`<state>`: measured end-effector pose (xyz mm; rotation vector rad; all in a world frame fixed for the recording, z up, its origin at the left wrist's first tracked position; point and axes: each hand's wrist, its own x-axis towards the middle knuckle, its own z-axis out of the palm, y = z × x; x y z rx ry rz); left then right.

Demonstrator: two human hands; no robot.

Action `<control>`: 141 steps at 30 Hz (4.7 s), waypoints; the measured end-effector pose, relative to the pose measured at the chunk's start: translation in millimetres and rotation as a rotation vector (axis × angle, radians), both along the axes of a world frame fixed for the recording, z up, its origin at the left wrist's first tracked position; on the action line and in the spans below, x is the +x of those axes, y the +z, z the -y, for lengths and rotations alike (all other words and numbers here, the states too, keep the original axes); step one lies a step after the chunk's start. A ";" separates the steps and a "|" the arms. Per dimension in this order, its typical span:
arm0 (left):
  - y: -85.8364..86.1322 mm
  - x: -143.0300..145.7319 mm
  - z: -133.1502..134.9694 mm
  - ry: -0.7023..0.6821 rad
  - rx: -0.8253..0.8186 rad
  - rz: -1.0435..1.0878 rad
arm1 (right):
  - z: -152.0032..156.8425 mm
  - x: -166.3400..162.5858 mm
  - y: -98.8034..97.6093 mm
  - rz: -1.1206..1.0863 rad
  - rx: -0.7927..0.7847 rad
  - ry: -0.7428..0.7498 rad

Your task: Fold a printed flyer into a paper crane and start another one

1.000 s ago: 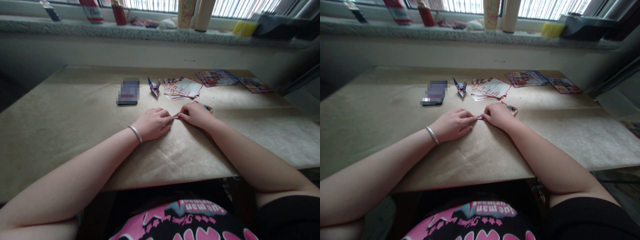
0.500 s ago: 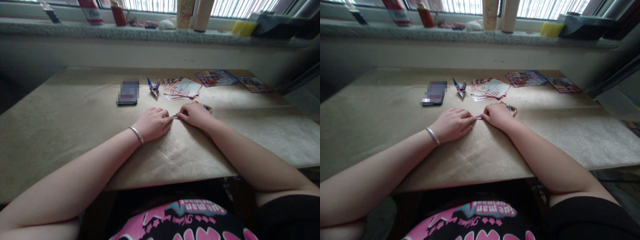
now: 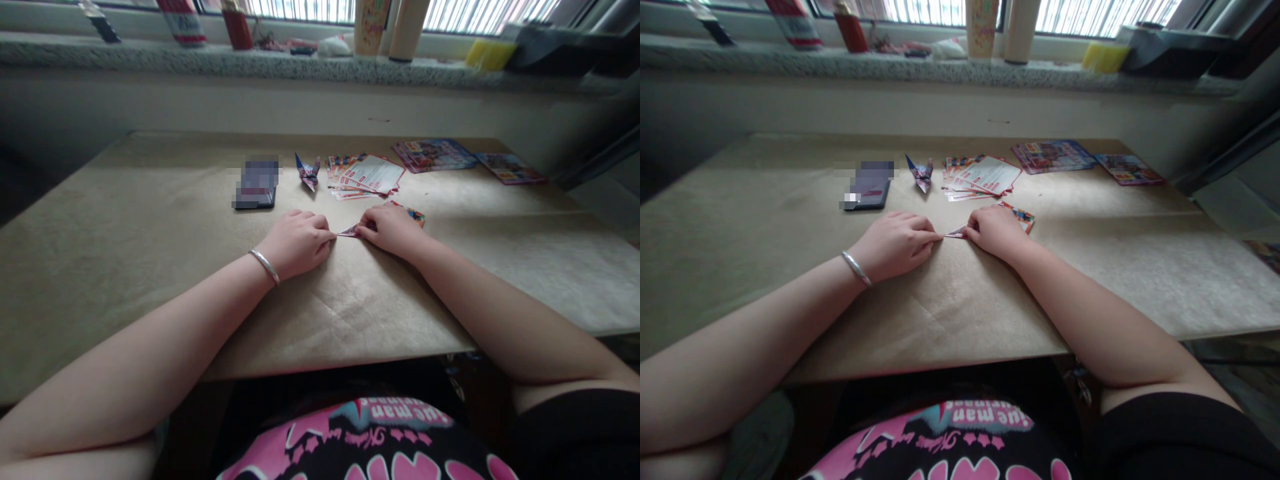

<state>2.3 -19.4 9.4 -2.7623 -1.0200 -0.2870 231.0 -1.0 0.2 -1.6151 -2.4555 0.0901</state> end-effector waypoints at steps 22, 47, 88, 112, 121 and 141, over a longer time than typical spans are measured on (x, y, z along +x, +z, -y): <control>-4.0 3.4 2.7 -0.086 -0.066 0.015 | 2.7 -6.2 0.4 -0.190 -0.059 -0.154; -4.5 -2.8 -4.2 0.045 -0.011 -0.019 | -8.6 4.7 -8.9 -0.274 -0.073 -0.158; -8.0 -4.8 -10.5 -0.100 -0.045 0.054 | 3.7 -1.5 -6.2 -0.034 0.209 0.352; -5.0 -4.7 -9.8 -0.109 -0.056 0.028 | -18.0 35.4 -6.1 -0.122 0.229 0.286; -7.3 -6.1 -11.3 -0.116 -0.051 0.030 | -23.9 44.7 -7.5 -0.153 0.172 0.288; -10.6 -6.1 -13.7 -0.129 -0.041 0.055 | -32.2 79.4 -2.0 -0.218 0.015 0.280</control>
